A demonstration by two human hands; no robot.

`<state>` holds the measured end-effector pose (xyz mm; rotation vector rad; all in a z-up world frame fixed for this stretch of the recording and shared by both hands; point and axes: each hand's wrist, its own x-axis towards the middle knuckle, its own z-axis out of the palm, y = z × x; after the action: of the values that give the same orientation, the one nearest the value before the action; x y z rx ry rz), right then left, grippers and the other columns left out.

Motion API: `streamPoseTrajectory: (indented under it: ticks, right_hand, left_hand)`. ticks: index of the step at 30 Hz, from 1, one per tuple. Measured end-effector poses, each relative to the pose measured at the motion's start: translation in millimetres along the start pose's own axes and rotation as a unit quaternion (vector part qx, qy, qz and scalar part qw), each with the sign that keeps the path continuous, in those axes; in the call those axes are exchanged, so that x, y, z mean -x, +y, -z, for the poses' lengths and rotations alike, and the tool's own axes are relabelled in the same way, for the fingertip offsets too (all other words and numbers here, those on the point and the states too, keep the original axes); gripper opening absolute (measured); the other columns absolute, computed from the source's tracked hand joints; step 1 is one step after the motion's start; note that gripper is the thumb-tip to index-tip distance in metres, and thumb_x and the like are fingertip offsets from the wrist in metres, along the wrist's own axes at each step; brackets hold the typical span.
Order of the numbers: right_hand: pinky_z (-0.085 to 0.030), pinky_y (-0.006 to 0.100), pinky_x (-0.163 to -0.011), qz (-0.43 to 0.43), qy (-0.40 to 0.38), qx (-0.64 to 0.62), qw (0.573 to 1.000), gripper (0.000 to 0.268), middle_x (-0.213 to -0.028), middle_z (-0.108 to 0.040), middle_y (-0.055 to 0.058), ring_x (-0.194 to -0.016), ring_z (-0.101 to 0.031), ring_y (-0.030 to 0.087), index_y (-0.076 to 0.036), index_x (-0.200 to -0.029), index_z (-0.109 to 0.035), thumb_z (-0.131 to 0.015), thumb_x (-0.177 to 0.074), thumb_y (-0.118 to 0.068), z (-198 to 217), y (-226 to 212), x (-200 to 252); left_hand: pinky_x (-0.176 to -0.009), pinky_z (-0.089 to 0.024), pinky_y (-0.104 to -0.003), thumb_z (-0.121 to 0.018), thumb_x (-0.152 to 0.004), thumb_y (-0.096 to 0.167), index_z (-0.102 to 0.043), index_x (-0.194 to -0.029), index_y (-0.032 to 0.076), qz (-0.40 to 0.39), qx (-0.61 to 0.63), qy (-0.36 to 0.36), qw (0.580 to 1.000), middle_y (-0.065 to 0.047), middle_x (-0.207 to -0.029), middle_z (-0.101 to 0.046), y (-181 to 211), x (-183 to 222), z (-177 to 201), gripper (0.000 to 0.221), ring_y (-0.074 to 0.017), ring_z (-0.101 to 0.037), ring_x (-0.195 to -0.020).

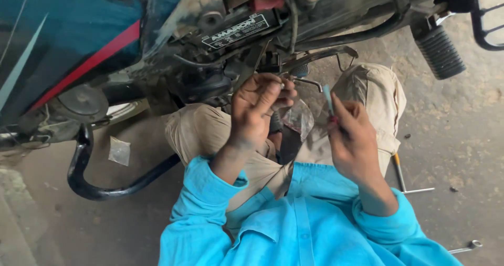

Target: Removing, testing with a multimeter, and reinstalling a motorcycle battery.

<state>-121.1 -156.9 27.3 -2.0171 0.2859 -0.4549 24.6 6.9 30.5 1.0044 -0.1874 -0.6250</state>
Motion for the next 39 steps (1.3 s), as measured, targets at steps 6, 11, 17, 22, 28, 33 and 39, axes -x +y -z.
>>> streamPoseTrajectory:
  ticks: [6,11,17,22,28,33,39]
  right_hand:
    - [-0.058,0.033,-0.080,0.191,0.112,0.016,0.975,0.029,-0.107,-0.072,0.017,-0.092,-0.074,0.029,0.003,-0.110,-0.072,-0.077,-0.085,0.016,-2.3,-22.9,-8.8]
    - [-0.057,0.035,-0.073,0.230,0.128,0.010,0.965,0.029,-0.100,-0.072,0.020,-0.084,-0.073,0.029,0.005,-0.107,-0.071,-0.077,-0.081,0.017,-4.9,-30.4,-18.3]
    - [-0.055,0.034,-0.071,0.233,0.143,0.008,0.962,0.029,-0.100,-0.072,0.018,-0.082,-0.071,0.028,0.004,-0.106,-0.071,-0.078,-0.081,0.018,-10.4,-29.6,-18.3]
    - [-0.057,0.036,-0.074,0.260,0.145,0.074,0.952,0.032,-0.103,-0.072,0.017,-0.086,-0.070,0.029,0.003,-0.106,-0.073,-0.077,-0.078,0.017,-7.3,-33.4,-20.3]
    - [-0.057,0.037,-0.078,0.313,0.078,0.153,0.934,0.040,-0.111,-0.073,0.018,-0.089,-0.068,0.031,0.005,-0.112,-0.075,-0.078,-0.073,0.011,-9.5,-30.6,-19.9]
    - [-0.057,0.037,-0.076,0.316,0.069,0.166,0.932,0.039,-0.112,-0.073,0.019,-0.088,-0.069,0.031,0.005,-0.112,-0.075,-0.079,-0.074,0.010,-7.5,-37.0,-16.5]
    - [-0.058,0.036,-0.076,0.269,0.147,0.093,0.947,0.031,-0.109,-0.072,0.017,-0.086,-0.071,0.029,0.002,-0.107,-0.074,-0.076,-0.080,0.019,-27.9,-43.9,-23.5]
  left_hand:
    - [-0.094,-0.063,-0.039,-0.065,-0.106,0.014,-0.066,-0.113,0.001,0.044,0.094,-0.013,0.995,-0.018,-0.116,-0.073,2.9,-8.5,7.5,0.015,-0.0268,-0.075,-0.107]
    - [-0.087,-0.064,-0.035,-0.064,-0.106,0.016,-0.067,-0.111,0.001,0.069,0.079,-0.002,0.994,-0.018,-0.110,-0.075,6.1,-5.9,8.0,0.016,-0.0256,-0.076,-0.101]
    - [-0.084,-0.065,-0.034,-0.065,-0.107,0.017,-0.067,-0.110,0.001,0.075,0.056,-0.012,0.996,-0.016,-0.106,-0.075,8.6,-3.0,6.2,0.016,-0.0225,-0.076,-0.097]
    - [-0.084,-0.065,-0.034,-0.065,-0.106,0.016,-0.068,-0.109,0.002,0.066,0.046,-0.003,0.997,-0.015,-0.105,-0.075,11.0,-3.6,8.8,0.015,-0.0211,-0.076,-0.095]
    - [-0.080,-0.065,-0.032,-0.066,-0.104,0.017,-0.070,-0.106,0.003,0.062,0.001,0.018,0.998,-0.014,-0.099,-0.077,14.2,-4.6,10.6,0.015,-0.0202,-0.077,-0.086]
    - [-0.079,-0.064,-0.031,-0.069,-0.103,0.017,-0.070,-0.106,0.002,0.067,-0.030,0.014,0.997,-0.013,-0.099,-0.076,22.2,-5.1,5.2,0.016,-0.0182,-0.076,-0.088]
    - [-0.079,-0.063,-0.028,-0.070,-0.103,0.021,-0.072,-0.106,0.000,0.032,-0.079,0.022,0.996,-0.012,-0.099,-0.077,23.4,-16.4,-1.6,0.021,-0.0156,-0.074,-0.085]
